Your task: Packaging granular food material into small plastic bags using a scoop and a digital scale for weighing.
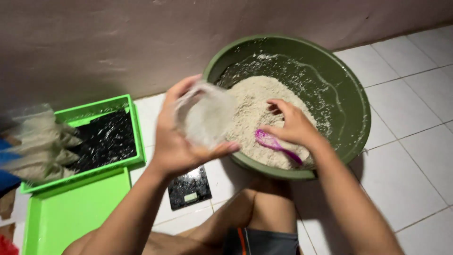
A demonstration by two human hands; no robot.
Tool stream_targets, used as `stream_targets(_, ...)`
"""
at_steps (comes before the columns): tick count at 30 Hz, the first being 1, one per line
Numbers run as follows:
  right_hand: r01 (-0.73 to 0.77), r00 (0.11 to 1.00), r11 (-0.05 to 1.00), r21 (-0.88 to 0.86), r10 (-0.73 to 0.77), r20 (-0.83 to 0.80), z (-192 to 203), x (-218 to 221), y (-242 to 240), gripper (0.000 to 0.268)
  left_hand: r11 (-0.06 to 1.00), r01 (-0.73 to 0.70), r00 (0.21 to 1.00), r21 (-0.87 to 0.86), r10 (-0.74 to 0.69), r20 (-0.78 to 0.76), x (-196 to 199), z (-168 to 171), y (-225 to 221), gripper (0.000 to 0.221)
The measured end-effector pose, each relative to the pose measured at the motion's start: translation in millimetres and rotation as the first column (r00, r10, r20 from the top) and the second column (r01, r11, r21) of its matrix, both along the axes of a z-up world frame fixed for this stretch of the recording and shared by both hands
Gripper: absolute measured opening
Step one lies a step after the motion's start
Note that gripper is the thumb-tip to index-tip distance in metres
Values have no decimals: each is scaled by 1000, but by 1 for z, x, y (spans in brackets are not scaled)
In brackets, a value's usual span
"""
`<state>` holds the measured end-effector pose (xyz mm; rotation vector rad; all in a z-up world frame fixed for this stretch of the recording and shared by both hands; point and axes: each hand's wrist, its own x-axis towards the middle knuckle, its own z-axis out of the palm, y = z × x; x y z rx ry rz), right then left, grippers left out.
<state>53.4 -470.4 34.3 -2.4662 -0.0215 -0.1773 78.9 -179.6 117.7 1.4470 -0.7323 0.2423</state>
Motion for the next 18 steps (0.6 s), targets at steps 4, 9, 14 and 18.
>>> stream_targets(4,-127,911,910,-394,-51,-410,-82,48,-73,72,999,25,993,30,-29,116,45,-31,-65,106)
stream_targets(9,-451,580,701,-553,-240,-778,-220,47,-103,67,987,-52,998,155,55,-21,72,-104,-103,107)
stream_targets(14,-388,545,763,-517,-263,-796,-158,52,-66,45,970,-51,992,236,76,-98,83,-142,-107,116)
stream_targets(18,17,316,923,-384,-369,-874,-98,48,-32,23,965,-39,992,260,69,-105,84,-149,-103,132)
